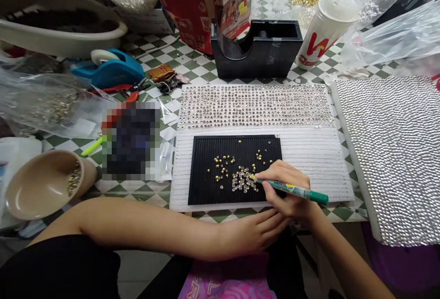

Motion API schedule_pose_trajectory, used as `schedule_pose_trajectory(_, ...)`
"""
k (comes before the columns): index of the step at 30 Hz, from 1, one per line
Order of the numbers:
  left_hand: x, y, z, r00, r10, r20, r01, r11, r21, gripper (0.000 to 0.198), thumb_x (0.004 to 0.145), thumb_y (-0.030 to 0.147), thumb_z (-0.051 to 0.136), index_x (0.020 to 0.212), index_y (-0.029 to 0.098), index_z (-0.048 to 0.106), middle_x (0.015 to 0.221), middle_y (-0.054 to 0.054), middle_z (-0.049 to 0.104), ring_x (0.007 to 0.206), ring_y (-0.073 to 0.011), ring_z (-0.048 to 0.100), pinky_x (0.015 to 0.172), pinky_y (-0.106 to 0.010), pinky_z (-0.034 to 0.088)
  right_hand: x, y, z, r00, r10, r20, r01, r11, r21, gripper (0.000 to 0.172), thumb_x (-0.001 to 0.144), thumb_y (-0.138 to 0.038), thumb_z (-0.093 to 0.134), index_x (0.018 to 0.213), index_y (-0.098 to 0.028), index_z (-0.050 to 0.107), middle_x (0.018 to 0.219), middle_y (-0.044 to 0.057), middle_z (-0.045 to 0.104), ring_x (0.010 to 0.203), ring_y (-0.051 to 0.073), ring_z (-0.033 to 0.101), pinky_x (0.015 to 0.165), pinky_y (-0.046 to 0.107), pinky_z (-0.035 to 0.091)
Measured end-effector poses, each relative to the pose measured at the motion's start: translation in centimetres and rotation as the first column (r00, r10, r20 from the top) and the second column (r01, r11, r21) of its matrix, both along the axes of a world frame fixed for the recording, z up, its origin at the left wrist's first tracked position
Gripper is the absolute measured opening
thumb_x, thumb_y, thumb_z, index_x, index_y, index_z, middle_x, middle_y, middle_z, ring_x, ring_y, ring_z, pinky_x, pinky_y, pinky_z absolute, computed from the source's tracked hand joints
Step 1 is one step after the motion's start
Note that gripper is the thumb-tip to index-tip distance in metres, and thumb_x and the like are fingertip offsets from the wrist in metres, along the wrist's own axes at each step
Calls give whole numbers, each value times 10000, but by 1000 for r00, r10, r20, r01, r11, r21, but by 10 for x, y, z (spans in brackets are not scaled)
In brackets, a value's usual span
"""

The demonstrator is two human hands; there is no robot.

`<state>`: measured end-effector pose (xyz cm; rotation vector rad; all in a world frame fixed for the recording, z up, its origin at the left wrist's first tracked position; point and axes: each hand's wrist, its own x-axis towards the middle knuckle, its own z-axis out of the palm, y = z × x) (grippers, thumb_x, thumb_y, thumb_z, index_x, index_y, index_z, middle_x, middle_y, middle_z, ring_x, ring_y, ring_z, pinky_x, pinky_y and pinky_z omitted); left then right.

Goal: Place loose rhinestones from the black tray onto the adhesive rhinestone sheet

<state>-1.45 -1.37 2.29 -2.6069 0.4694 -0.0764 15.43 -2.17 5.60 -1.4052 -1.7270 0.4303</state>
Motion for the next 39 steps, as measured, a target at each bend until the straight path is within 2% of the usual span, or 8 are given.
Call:
schedule_pose_trajectory(3,1,0,1,999,-23,-35,25,997,68,633,893,100,72,1497,68,261,1602,-183,292,1468,-213,325,1239,-440,304,-1,4,0,1000,-27,7,27,1000,15,228,838,-65,565,949,-208,703,750,12,723,646,134,632,607,278,524)
schedule_pose_trajectory(8,-1,2,4,999,-31,-20,32,998,54,620,900,121,114,1498,94,276,1596,-180,308,1469,-222,327,1231,-450,323,-2,4,1,1000,-27,-9,27,1000,14,224,836,-67,576,937,-209,716,752,11,730,642,135,640,612,281,529)
schedule_pose_trajectory(12,-3,1,0,1000,6,0,-6,998,62,616,916,151,78,1503,75,249,1622,-165,250,1486,-204,290,1244,-406,298,15,1,-3,981,-172,-88,174,985,17,233,852,-81,594,969,-229,731,831,20,745,718,154,674,663,308,544)
schedule_pose_trajectory(16,-3,1,-6,988,88,124,-66,983,-174,560,949,229,194,1464,91,365,1599,-117,332,1452,-168,364,1216,-284,327,56,13,-12,879,-443,-174,466,876,123,159,874,-158,621,955,-217,745,834,32,739,712,173,705,644,329,577)
schedule_pose_trajectory(19,-2,1,-6,989,88,122,-61,976,-208,543,957,237,221,1454,96,386,1591,-102,351,1446,-166,374,1211,-281,331,85,24,-19,827,-533,-176,558,815,154,125,866,-180,644,929,-169,751,835,70,746,700,173,714,665,328,596)
schedule_pose_trajectory(26,-3,3,-1,996,53,75,-40,986,-160,539,966,233,198,1461,119,379,1599,-98,336,1453,-166,362,1219,-298,325,100,31,-26,779,-621,-85,626,762,166,138,849,-196,642,918,-125,737,861,87,746,739,181,716,715,359,594)
schedule_pose_trajectory(33,-2,0,-9,982,102,158,-62,968,-243,503,967,276,281,1420,146,454,1575,-73,388,1429,-160,403,1203,-283,345,101,31,-27,780,-626,-2,620,772,141,169,858,-217,639,953,-121,740,888,100,752,769,193,721,716,357,594)
schedule_pose_trajectory(39,-2,1,-5,990,80,115,-59,983,-173,537,961,242,222,1455,117,389,1592,-89,352,1443,-156,378,1212,-282,327,96,29,-25,766,-641,-47,639,752,163,155,852,-215,640,938,-135,741,886,95,754,759,196,728,718,362,594)
